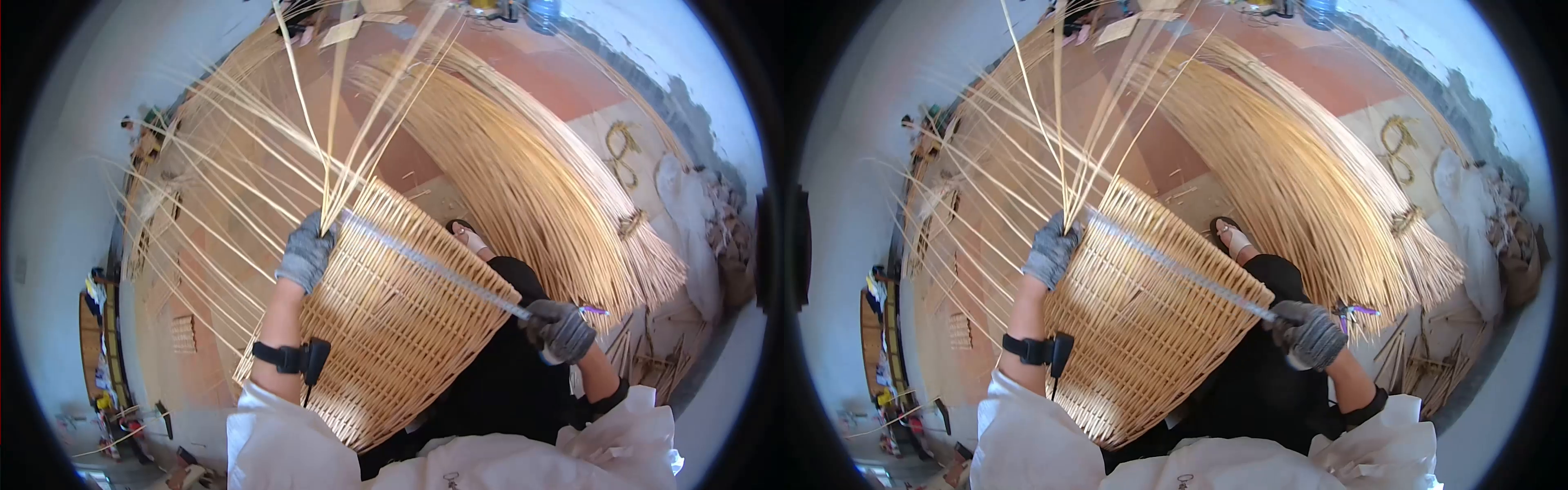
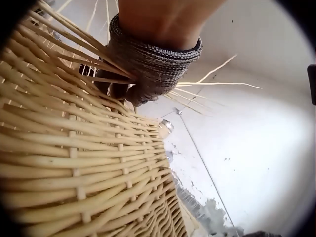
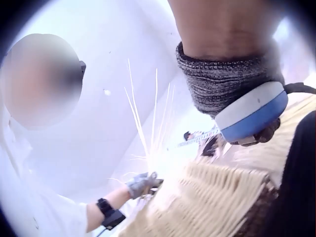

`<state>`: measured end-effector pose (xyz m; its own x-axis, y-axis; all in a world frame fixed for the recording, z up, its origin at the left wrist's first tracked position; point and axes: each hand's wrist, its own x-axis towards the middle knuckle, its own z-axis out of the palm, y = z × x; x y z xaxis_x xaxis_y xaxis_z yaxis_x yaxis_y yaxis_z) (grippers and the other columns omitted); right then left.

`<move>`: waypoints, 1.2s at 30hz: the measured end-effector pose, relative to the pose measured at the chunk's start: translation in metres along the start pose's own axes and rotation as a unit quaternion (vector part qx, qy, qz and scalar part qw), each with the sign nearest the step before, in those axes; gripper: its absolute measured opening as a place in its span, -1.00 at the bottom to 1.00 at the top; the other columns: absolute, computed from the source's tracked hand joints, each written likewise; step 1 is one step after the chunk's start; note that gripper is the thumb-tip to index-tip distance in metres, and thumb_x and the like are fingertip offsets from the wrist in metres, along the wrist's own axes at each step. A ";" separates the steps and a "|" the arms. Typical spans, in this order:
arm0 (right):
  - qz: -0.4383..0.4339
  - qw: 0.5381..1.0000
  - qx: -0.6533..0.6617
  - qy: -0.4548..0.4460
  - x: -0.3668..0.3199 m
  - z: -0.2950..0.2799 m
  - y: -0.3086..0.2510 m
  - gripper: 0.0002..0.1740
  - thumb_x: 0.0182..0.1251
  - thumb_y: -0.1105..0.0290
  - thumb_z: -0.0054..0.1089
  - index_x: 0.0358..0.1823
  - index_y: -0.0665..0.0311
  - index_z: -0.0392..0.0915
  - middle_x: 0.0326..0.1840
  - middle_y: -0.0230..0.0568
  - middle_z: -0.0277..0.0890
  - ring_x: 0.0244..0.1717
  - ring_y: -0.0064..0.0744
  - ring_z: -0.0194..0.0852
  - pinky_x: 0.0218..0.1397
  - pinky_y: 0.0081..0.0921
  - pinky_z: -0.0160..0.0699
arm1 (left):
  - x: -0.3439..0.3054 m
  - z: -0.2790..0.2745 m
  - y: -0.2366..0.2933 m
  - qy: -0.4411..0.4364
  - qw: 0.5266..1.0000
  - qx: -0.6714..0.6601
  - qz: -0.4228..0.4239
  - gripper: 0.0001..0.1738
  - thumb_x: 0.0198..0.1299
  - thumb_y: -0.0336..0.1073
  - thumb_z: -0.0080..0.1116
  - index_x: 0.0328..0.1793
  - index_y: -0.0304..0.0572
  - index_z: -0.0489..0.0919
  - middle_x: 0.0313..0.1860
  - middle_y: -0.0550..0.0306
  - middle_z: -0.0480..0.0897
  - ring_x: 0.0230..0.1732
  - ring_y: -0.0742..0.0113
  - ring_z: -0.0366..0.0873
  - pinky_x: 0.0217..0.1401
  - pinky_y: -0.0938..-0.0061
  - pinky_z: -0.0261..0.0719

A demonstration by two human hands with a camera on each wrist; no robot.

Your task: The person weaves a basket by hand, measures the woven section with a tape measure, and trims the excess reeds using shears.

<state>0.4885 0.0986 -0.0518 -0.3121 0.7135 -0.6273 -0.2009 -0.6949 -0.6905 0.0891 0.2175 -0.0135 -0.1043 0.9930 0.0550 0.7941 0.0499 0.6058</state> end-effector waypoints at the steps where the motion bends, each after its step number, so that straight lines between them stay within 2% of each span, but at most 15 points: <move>1: -0.037 0.999 -0.011 0.031 0.002 -0.036 0.014 -0.83 0.23 0.48 -0.09 -0.31 0.43 0.46 -0.61 -0.37 0.34 -0.60 -0.64 0.29 -0.58 -0.75 0.28 | -0.005 0.005 0.010 0.008 1.000 0.005 0.013 -0.69 0.14 -0.29 0.03 -0.01 -0.26 0.45 -0.22 -0.04 0.57 -0.19 0.27 0.48 -0.03 0.49 0.38; 6: -0.124 0.931 -0.187 0.286 -0.012 -0.154 0.007 -0.84 0.26 0.39 -0.06 -0.42 0.27 0.46 -0.63 -0.43 0.35 -0.67 -0.63 0.21 -0.61 -0.64 0.21 | 0.006 0.026 0.035 -0.102 0.987 -0.121 -0.014 -0.74 0.13 -0.39 0.03 -0.06 -0.33 0.47 -0.21 0.15 0.58 -0.19 0.48 0.42 -0.06 0.57 0.35; 10: -0.085 0.955 -0.071 0.274 0.033 -0.245 0.075 -0.85 0.24 0.38 -0.01 -0.37 0.28 0.50 -0.58 -0.42 0.41 -0.60 -0.60 0.30 -0.56 -0.63 0.28 | 0.002 0.047 0.081 -0.089 0.996 -0.012 0.003 -0.79 0.12 -0.44 0.03 -0.09 -0.30 0.49 -0.32 0.16 0.59 -0.30 0.46 0.44 -0.16 0.60 0.38; 12: -0.015 0.940 -0.220 0.261 0.062 -0.258 0.102 -0.84 0.22 0.34 0.01 -0.31 0.26 0.50 -0.53 -0.27 0.49 -0.51 -0.43 0.42 -0.43 -0.53 0.38 | 0.008 0.049 0.053 -0.091 0.991 -0.098 -0.027 -0.78 0.10 -0.48 0.01 -0.09 -0.29 0.50 -0.33 0.13 0.59 -0.32 0.40 0.46 -0.21 0.56 0.40; 13: -0.040 0.894 -0.359 0.265 0.090 -0.272 0.128 -0.79 0.17 0.30 0.02 -0.27 0.28 0.50 -0.35 -0.03 0.52 -0.28 -0.18 0.48 -0.20 -0.37 0.43 | 0.006 0.045 0.067 -0.116 0.991 -0.059 -0.003 -0.77 0.09 -0.47 0.01 -0.09 -0.28 0.50 -0.34 0.13 0.59 -0.31 0.39 0.48 -0.22 0.55 0.41; 16: -0.080 0.758 -0.542 0.354 0.137 -0.294 0.173 -0.43 -0.12 0.10 0.28 -0.10 0.27 0.38 -0.18 -0.09 0.44 -0.17 -0.20 0.41 -0.13 -0.30 0.37 | -0.014 0.031 0.082 -0.137 0.986 0.068 0.070 -0.77 0.06 -0.39 0.06 -0.13 -0.24 0.51 -0.31 0.10 0.59 -0.29 0.35 0.49 -0.19 0.51 0.42; 17: 0.105 0.713 -0.619 0.311 0.122 -0.262 0.118 -0.25 -0.32 -0.08 0.34 -0.10 0.26 0.40 -0.15 -0.07 0.42 0.00 -0.16 0.33 0.03 -0.29 0.29 | -0.022 0.032 0.100 -0.129 0.989 0.008 0.074 -0.78 0.06 -0.39 0.07 -0.14 -0.23 0.51 -0.32 0.05 0.59 -0.30 0.31 0.49 -0.18 0.50 0.42; 18: 0.051 0.690 -0.639 0.334 0.130 -0.272 0.140 -0.14 -0.44 -0.21 0.32 -0.11 0.28 0.41 -0.06 -0.05 0.39 0.14 -0.15 0.19 0.21 -0.26 0.10 | -0.026 0.034 0.088 -0.103 0.995 0.005 0.010 -0.77 0.05 -0.37 0.10 -0.14 -0.24 0.51 -0.35 0.06 0.59 -0.32 0.35 0.49 -0.19 0.51 0.42; 21: 0.130 0.589 -0.672 0.429 0.185 -0.319 0.234 -0.11 0.11 -0.12 -0.16 0.34 0.31 -0.13 0.41 -0.01 -0.24 0.43 -0.06 -0.45 0.40 -0.15 -0.49 | -0.056 0.028 0.102 -0.074 0.994 0.006 -0.077 -0.76 0.01 -0.41 0.17 -0.15 -0.26 0.52 -0.38 0.06 0.59 -0.33 0.43 0.50 -0.20 0.58 0.42; 24: 0.211 0.610 -0.658 0.388 0.146 -0.268 0.181 -0.14 0.11 -0.12 -0.13 0.35 0.22 -0.10 0.41 0.00 -0.25 0.44 -0.06 -0.47 0.40 -0.10 -0.58 | -0.077 0.038 0.150 0.034 0.976 0.216 0.017 -0.82 0.05 -0.43 0.13 -0.19 -0.29 0.54 -0.35 0.15 0.59 -0.34 0.49 0.47 -0.21 0.60 0.43; 25: 0.131 0.614 -0.633 0.452 0.178 -0.313 0.233 -0.16 0.05 -0.10 -0.03 0.30 0.23 0.03 0.37 -0.03 -0.11 0.41 -0.03 -0.36 0.38 -0.04 -0.51 | -0.084 0.042 0.161 0.088 0.943 0.314 0.071 -0.85 0.07 -0.43 0.11 -0.21 -0.30 0.54 -0.34 0.20 0.60 -0.34 0.53 0.45 -0.22 0.61 0.43; 28: 0.185 0.617 -0.636 0.424 0.132 -0.281 0.193 -0.17 0.02 -0.09 0.02 0.26 0.28 0.11 0.26 -0.04 0.11 0.31 -0.10 -0.05 0.33 -0.06 -0.20 | -0.060 0.060 0.144 0.037 0.981 -0.006 0.191 -0.80 0.10 -0.40 0.10 -0.13 -0.26 0.54 -0.30 0.22 0.60 -0.34 0.50 0.47 -0.26 0.62 0.46; 31: 0.149 0.698 -0.566 0.412 0.074 -0.247 0.172 -0.25 -0.03 -0.07 0.10 0.13 0.29 0.29 -0.04 -0.05 0.41 0.01 -0.17 0.37 0.07 -0.13 0.27 | -0.023 0.068 0.163 -0.170 0.982 0.035 0.079 -0.70 0.13 -0.36 0.08 0.02 -0.24 0.48 -0.25 0.20 0.60 -0.31 0.51 0.48 -0.34 0.66 0.47; 34: 0.030 0.802 -0.397 0.445 0.084 -0.321 0.278 -0.50 0.06 -0.09 0.02 -0.22 0.21 0.46 -0.55 -0.16 0.43 -0.54 -0.23 0.45 -0.48 -0.27 0.43 | -0.007 0.079 0.174 -0.284 0.957 0.039 0.044 -0.66 0.09 -0.29 0.15 0.00 -0.26 0.49 -0.30 0.20 0.60 -0.32 0.55 0.46 -0.34 0.68 0.47; 36: 0.125 0.935 0.052 0.328 0.042 -0.297 0.250 -0.66 0.12 -0.01 -0.07 -0.50 0.10 0.33 -0.76 -0.31 0.19 -0.79 -0.33 0.15 -0.73 -0.35 0.14 | -0.006 0.083 0.163 -0.300 0.951 0.071 0.002 -0.64 0.06 -0.28 0.20 -0.02 -0.27 0.50 -0.32 0.21 0.61 -0.33 0.54 0.47 -0.34 0.68 0.47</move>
<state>0.7009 -0.0179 -0.3577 0.2677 0.4048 -0.8744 -0.2974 -0.8284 -0.4746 0.2691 0.2287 0.0190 0.2258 0.8739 -0.4306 0.8708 0.0170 0.4913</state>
